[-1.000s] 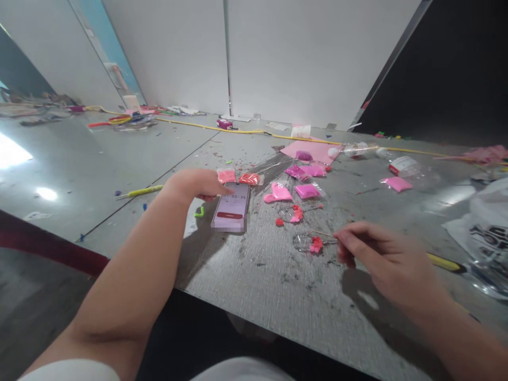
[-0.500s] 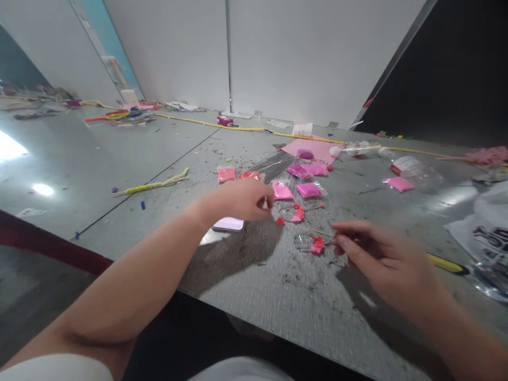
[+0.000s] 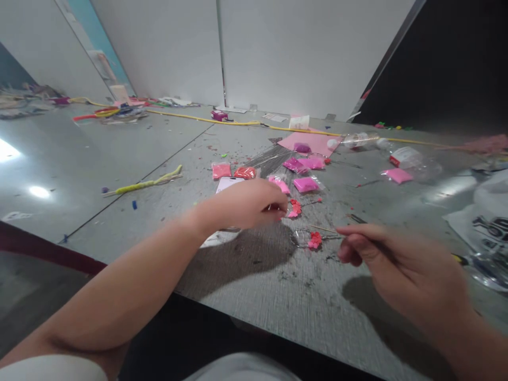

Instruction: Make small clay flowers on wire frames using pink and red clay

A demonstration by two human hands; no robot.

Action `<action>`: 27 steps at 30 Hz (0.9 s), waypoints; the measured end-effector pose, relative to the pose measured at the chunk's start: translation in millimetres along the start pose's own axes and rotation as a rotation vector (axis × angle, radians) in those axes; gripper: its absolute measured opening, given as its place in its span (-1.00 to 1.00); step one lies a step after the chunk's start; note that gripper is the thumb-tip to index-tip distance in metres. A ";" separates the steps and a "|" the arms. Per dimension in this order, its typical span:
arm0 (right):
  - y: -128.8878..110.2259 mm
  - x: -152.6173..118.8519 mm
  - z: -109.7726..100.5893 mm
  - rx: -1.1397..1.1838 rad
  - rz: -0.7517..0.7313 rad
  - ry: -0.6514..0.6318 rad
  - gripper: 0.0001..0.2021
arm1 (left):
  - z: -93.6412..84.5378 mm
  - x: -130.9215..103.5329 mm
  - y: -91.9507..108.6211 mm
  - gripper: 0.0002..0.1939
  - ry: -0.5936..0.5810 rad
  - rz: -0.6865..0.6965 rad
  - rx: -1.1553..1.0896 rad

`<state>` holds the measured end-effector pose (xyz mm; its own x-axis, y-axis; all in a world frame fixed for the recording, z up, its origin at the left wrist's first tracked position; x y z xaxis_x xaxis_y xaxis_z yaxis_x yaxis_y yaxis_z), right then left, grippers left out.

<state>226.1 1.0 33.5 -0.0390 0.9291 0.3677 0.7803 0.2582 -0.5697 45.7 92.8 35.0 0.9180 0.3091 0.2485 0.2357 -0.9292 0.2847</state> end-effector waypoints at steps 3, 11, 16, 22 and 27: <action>1.5 -2.9 -2.8 0.113 -0.023 0.044 -0.75 | -20.8 -3.9 -4.0 -0.79 0.140 -0.039 -0.050; 4.5 0.4 -8.2 -0.025 0.003 0.093 -0.84 | -92.1 -46.2 -32.4 -0.82 0.944 -0.118 -0.349; 7.7 -1.7 -8.6 0.115 0.151 0.193 -0.81 | -131.4 -76.6 -32.2 -0.68 1.290 0.019 -0.628; 11.7 -0.5 -12.8 0.072 0.230 0.258 -0.84 | -149.2 -95.4 -17.4 -0.89 1.134 -0.173 -0.630; 10.9 1.9 -17.4 0.227 0.156 0.344 -0.85 | -139.7 -118.0 -55.0 -0.87 1.072 -0.293 -0.531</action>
<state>245.5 0.9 40.8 0.3090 0.8290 0.4661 0.6022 0.2088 -0.7706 -120.1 135.7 119.4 0.0677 0.7350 0.6747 0.0002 -0.6763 0.7366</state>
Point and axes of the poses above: each hand's wrist, its own x-axis towards the middle knuckle, its own z-axis out of the palm, y = z × x, the point moved 8 cm from there along x, towards the middle knuckle, and after that the axes turned 11 degrees about z, right-handed, at the moved point
